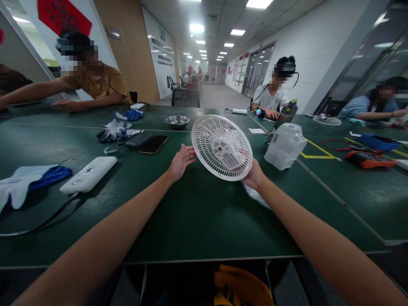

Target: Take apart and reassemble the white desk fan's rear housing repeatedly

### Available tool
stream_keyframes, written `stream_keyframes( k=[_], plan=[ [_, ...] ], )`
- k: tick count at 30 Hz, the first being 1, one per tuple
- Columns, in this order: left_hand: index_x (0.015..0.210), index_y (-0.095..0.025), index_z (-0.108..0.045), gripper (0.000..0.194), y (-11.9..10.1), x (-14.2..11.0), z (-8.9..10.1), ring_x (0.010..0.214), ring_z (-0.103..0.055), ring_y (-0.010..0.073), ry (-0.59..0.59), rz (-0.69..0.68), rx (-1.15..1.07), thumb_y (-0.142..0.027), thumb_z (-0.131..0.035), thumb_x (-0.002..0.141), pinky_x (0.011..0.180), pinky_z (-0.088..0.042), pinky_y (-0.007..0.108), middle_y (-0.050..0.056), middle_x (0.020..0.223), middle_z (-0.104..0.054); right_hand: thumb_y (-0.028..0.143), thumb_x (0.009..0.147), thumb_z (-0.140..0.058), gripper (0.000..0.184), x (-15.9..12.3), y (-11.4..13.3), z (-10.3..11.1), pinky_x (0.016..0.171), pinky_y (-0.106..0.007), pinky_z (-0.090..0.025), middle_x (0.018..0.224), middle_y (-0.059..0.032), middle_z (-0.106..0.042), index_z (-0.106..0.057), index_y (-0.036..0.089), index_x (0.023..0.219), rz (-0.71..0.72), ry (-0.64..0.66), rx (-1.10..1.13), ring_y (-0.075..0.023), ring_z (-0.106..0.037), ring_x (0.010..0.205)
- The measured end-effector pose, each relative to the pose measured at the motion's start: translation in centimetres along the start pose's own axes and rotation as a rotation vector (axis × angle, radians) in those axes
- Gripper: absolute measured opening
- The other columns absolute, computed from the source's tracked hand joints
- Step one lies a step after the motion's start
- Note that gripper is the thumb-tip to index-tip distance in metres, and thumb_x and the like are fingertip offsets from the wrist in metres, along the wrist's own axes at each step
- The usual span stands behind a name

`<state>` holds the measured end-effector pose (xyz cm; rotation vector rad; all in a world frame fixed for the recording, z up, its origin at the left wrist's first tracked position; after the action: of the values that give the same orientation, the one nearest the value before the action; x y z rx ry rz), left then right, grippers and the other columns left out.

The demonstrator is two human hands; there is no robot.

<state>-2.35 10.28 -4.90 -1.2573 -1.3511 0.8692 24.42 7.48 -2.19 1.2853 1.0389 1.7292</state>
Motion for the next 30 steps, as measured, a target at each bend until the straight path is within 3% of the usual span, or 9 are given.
stream_keyframes(
  k=[3,5,12,17,23,27,30],
  plan=[
    [0.103,-0.015,-0.068,0.052,0.5,0.0,-0.4,0.085,-0.07,0.0217,0.009,0.013,-0.045,-0.062,-0.068,0.08,0.08,-0.056,0.037,0.01,0.097,-0.075,0.059,0.089,-0.049,0.045,-0.4,-0.4,-0.5,0.095,-0.055,-0.054,0.101,-0.0058,-0.076,-0.063,0.025,0.115,-0.312,0.096,0.389,-0.0302,-0.069,0.105],
    [0.094,-0.013,-0.071,0.046,1.0,0.1,-0.4,0.072,-0.068,0.0181,-0.017,0.025,-0.035,-0.054,-0.078,0.075,0.071,-0.056,0.033,0.007,0.086,-0.074,0.052,0.09,-0.05,0.036,-0.7,-0.3,-0.9,0.094,-0.052,-0.055,0.098,-0.0055,-0.076,-0.065,0.024,0.108,-0.426,0.142,0.55,-0.0287,-0.069,0.104],
    [0.093,-0.011,-0.075,0.032,0.8,-0.6,-1.0,0.075,-0.072,0.0217,-0.111,0.027,0.025,-0.036,-0.082,0.074,0.071,-0.061,0.037,0.01,0.084,-0.076,0.037,0.09,-0.052,0.021,-0.8,0.0,-1.6,0.091,-0.048,-0.057,0.094,-0.0046,-0.075,-0.064,0.023,0.101,-0.502,0.19,0.791,-0.0256,-0.07,0.099],
    [0.097,-0.013,-0.073,0.034,0.2,-1.7,-2.7,0.081,-0.075,0.0257,-0.216,-0.044,-0.035,-0.033,-0.083,0.071,0.074,-0.064,0.042,0.01,0.09,-0.077,0.033,0.091,-0.05,0.021,-0.8,0.4,-1.4,0.09,-0.047,-0.058,0.094,-0.0031,-0.075,-0.061,0.024,0.105,-0.521,0.153,0.755,-0.0244,-0.07,0.097],
    [0.084,-0.012,-0.072,0.028,-0.7,-1.8,-2.4,0.068,-0.074,0.0249,-0.294,-0.067,0.181,-0.036,-0.081,0.072,0.057,-0.062,0.037,0.008,0.076,-0.075,0.03,0.087,-0.059,0.021,-1.1,0.4,-1.9,0.087,-0.042,-0.058,0.093,0.002,-0.072,-0.058,0.027,0.107,-0.451,0.114,0.676,-0.0203,-0.07,0.086],
    [0.081,-0.012,-0.072,0.026,-1.1,-1.5,-2.1,0.063,-0.073,0.0235,-0.297,-0.081,0.258,-0.035,-0.08,0.073,0.053,-0.061,0.034,0.008,0.072,-0.074,0.035,0.075,-0.073,0.056,-0.4,-1.2,-1.1,0.091,-0.045,-0.056,0.105,0.0016,-0.069,-0.046,0.031,0.123,-0.331,-0.072,0.481,-0.0207,-0.068,0.091],
    [0.083,-0.012,-0.073,0.025,-1.2,-1.5,-2.2,0.063,-0.073,0.0231,-0.275,-0.094,0.303,-0.035,-0.079,0.075,0.054,-0.061,0.034,0.008,0.072,-0.074,0.042,0.069,-0.078,0.081,0.3,-1.9,0.9,0.093,-0.048,-0.054,0.111,-0.002,-0.066,-0.033,0.031,0.137,-0.184,-0.203,0.145,-0.0239,-0.067,0.094]
  ],
)
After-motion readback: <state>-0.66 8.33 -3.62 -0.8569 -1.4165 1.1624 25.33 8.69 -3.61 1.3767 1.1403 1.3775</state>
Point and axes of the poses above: each hand's wrist, its own x-axis towards the middle knuckle, its own z-axis out of the back of the hand, y = z × x, the point moved 2 cm from there along x, towards the middle knuckle
